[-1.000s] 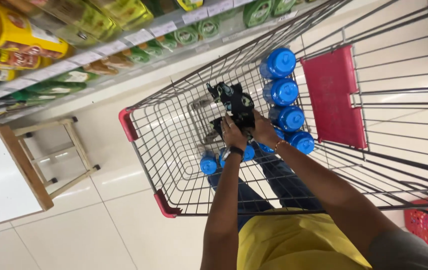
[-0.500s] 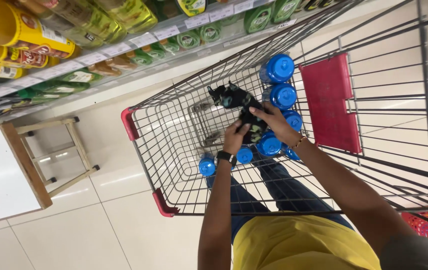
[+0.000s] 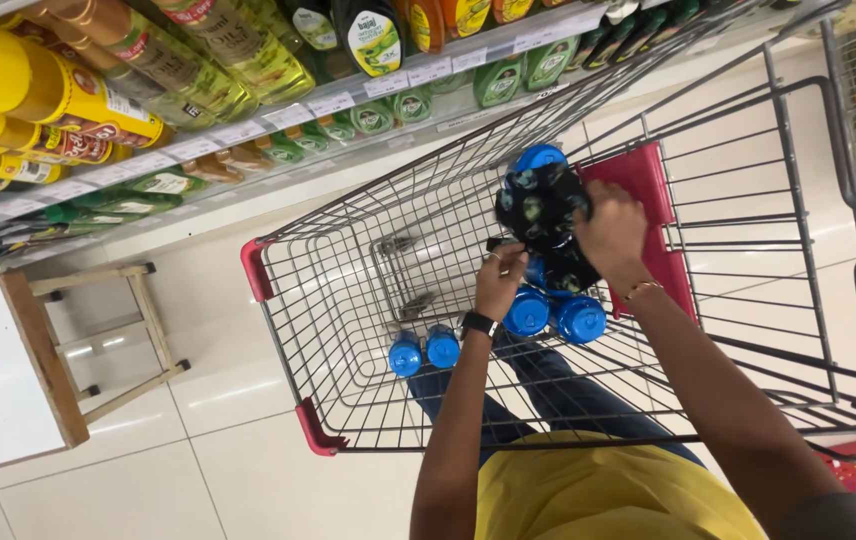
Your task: Wiping down blue bottles in a shopping cart using a black cloth at a supermarket aisle.
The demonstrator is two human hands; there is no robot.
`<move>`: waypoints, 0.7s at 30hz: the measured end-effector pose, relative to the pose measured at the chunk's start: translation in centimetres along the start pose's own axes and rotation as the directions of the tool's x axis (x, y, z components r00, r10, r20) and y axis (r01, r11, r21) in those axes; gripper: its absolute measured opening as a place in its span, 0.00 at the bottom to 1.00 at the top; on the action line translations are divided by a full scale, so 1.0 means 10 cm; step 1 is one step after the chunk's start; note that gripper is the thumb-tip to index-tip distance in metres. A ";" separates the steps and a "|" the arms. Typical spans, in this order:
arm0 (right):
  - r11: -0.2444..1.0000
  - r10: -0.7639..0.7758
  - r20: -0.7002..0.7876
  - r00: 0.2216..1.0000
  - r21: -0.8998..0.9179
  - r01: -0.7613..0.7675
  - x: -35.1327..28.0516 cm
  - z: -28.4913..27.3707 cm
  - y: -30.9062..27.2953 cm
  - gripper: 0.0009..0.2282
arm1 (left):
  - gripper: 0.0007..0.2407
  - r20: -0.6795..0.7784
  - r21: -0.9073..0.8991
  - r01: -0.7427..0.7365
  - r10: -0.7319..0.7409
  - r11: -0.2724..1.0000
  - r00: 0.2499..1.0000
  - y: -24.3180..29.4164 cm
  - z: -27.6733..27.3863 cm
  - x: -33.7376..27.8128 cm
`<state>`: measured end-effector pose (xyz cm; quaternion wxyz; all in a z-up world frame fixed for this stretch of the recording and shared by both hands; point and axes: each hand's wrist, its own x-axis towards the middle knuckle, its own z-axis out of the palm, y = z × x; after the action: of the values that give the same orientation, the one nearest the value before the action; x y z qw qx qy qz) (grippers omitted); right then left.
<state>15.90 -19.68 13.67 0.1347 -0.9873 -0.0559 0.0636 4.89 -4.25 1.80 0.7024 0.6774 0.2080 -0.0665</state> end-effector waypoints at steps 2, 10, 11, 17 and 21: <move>0.991 -0.040 0.040 0.998 -0.124 0.045 -0.01 0.26 0.00 0.18 | 0.14 -0.020 0.046 -0.037 0.038 0.998 0.999 -0.21 0.06 0.01; 0.836 -0.482 0.023 0.876 -0.287 0.468 -0.18 0.72 -0.09 0.30 | 0.16 -0.043 0.150 0.025 -0.019 0.988 0.999 -0.58 0.19 0.04; 0.904 -0.355 0.106 0.929 -0.213 0.370 -0.17 0.74 -0.07 0.33 | 0.16 -0.041 0.165 0.016 -0.009 0.986 0.999 -0.61 0.21 0.04; 0.976 -0.140 0.284 0.949 -0.122 0.180 0.02 0.65 -0.07 0.37 | 0.17 -0.011 0.212 0.054 -0.053 0.976 0.999 -0.55 0.18 0.03; 0.977 -0.191 0.278 0.941 -0.037 0.209 0.05 0.66 -0.01 0.32 | 0.17 -0.030 0.220 0.104 -0.100 0.970 0.995 -0.43 0.10 0.04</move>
<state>15.50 -17.85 7.36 0.0990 -0.9621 -0.1759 0.1832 3.81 -5.52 -2.33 0.6164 0.7403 0.2405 -0.1188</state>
